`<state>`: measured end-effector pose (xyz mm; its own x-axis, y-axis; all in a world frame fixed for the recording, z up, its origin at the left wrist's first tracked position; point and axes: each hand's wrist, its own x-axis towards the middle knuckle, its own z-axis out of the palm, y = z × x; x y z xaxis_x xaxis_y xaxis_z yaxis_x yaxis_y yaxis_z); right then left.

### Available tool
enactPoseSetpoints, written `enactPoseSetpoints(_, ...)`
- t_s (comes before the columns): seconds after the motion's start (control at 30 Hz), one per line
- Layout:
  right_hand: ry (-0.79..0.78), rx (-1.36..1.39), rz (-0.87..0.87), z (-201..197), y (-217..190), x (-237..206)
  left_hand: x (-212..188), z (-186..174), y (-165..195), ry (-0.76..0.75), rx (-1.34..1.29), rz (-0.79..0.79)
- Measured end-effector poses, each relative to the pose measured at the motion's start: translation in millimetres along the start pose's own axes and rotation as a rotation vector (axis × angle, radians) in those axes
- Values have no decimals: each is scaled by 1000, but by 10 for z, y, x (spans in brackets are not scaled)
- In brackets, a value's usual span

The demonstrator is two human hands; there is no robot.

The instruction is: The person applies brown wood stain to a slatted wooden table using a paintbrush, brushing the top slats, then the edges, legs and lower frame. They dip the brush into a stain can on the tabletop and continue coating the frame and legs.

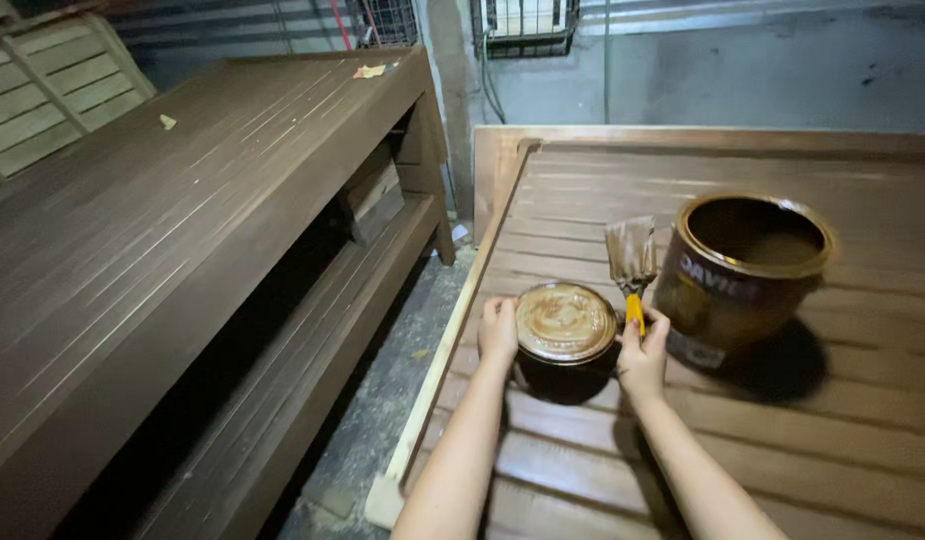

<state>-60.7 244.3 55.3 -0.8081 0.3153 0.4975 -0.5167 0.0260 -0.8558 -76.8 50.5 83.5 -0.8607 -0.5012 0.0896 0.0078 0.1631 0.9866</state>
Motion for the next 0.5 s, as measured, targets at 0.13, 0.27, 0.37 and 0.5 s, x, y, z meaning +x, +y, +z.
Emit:
enactPoseSetpoints(0.13,-11,-199,-116,47,219,383,255,235,-74,-9,-32,-18)
enactPoseSetpoints(0.27,-63,-433,-169,94,341,691,497,485,-59,-143,-115,-12)
enactPoseSetpoints(0.37,-84,-638,-271,74,355,737,467,618,-142,-250,-13,59)
enactPoseSetpoints(0.5,-29,-467,-171,-209,43,643,357,683,-208,-266,270,73)
